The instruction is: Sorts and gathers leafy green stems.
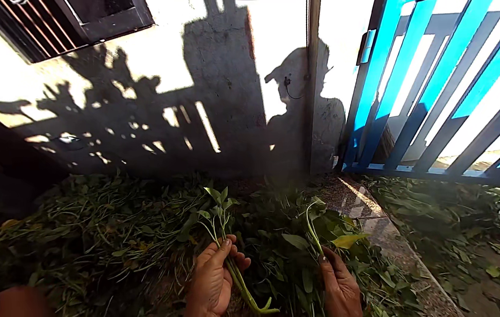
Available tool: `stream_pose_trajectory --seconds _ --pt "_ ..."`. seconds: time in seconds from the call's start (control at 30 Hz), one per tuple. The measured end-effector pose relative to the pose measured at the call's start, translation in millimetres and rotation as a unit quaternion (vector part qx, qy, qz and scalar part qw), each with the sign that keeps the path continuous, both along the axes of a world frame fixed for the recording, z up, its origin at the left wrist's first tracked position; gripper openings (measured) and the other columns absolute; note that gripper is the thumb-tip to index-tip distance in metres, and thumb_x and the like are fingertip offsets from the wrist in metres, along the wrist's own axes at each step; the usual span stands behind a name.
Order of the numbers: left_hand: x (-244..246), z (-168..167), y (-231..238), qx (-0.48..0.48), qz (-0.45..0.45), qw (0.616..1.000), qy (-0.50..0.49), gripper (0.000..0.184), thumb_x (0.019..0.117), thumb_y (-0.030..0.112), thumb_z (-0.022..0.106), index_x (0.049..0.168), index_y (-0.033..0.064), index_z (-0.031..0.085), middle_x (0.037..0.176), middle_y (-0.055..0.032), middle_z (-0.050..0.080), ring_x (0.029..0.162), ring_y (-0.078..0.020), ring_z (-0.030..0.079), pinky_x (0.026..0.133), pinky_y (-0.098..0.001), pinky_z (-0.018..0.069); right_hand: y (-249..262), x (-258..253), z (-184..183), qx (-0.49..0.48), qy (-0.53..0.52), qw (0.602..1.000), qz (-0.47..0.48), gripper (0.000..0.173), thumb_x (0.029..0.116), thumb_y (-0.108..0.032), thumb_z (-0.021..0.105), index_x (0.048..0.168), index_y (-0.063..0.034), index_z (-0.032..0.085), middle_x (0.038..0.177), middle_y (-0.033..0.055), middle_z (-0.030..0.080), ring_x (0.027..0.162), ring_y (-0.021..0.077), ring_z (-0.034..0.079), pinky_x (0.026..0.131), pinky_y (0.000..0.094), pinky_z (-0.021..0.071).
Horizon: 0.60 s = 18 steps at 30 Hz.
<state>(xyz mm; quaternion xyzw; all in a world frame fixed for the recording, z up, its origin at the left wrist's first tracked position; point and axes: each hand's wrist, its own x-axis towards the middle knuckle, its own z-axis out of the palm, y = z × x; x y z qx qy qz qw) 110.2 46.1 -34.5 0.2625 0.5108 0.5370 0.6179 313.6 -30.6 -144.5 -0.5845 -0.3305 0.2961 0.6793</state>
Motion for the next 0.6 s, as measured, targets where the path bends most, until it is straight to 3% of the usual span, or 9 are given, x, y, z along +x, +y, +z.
stream_pose_trajectory --seconds 0.07,0.13,0.17,0.3,0.43,0.6 --pt "0.3 -0.8 -1.5 0.003 0.009 1.0 -0.01 0.019 0.1081 0.006 0.047 0.111 -0.0051 0.061 0.079 -0.0139 0.066 0.067 -0.0253 0.07 0.067 -0.0447 0.0641 -3.9 2.4 -1.4 -0.015 0.043 0.995 0.083 0.029 0.1051 -0.007 0.048 0.128 0.0051 0.061 0.089 0.0046 0.067 0.073 0.0094 0.063 0.068 0.0271 0.0548" --pt "-1.7 0.3 1.9 0.012 0.015 1.0 -0.017 0.019 0.1082 0.007 0.046 0.112 -0.0052 0.061 0.081 -0.0152 0.067 0.069 -0.0261 0.07 0.067 -0.0445 0.0641 -11.7 -0.7 10.2 0.052 0.023 0.991 0.121 0.028 0.1054 -0.002 0.047 0.129 0.0075 0.059 0.102 0.0078 0.071 0.092 0.0138 0.07 0.085 0.0324 0.0605" --pt "-3.6 -0.1 2.2 0.013 0.018 1.0 -0.02 0.02 0.1084 0.007 0.046 0.112 -0.0055 0.062 0.081 -0.0155 0.067 0.069 -0.0264 0.071 0.068 -0.0447 0.0641 -16.0 -4.2 17.0 0.081 0.019 0.988 0.134 0.028 0.1056 -0.001 0.045 0.129 0.0081 0.057 0.104 0.0083 0.071 0.094 0.0154 0.07 0.087 0.0344 0.0605" --pt "-6.8 -1.1 1.9 0.007 0.02 0.999 -0.03 0.02 0.1082 0.007 0.047 0.113 -0.0053 0.062 0.084 -0.0167 0.069 0.072 -0.0272 0.072 0.069 -0.0444 0.064 -16.3 -21.6 18.7 0.104 0.085 0.975 0.176 0.025 0.1053 0.0 0.044 0.126 0.0072 0.057 0.094 0.0055 0.067 0.083 0.013 0.065 0.077 0.0306 0.0568" --pt "-5.7 -2.7 1.9 0.007 0.013 0.999 -0.046 0.02 0.1075 0.006 0.048 0.115 -0.0064 0.062 0.091 -0.0199 0.071 0.079 -0.0303 0.073 0.071 -0.0453 0.0637 -13.0 -32.7 6.9 0.128 0.091 0.956 0.247 0.024 0.1042 0.001 0.048 0.125 0.0042 0.06 0.105 0.0075 0.071 0.098 0.0159 0.069 0.092 0.0362 0.058" --pt "-3.2 -6.0 3.1 0.006 -0.002 0.999 -0.046 0.021 0.1064 0.005 0.051 0.119 -0.0074 0.063 0.1 -0.0229 0.073 0.087 -0.0335 0.074 0.075 -0.0468 0.0635 -18.7 -48.4 -10.1 0.117 0.058 0.943 0.305 0.025 0.1051 -0.002 0.049 0.125 0.0085 0.06 0.108 0.0143 0.07 0.1 0.0212 0.068 0.091 0.0403 0.0576"
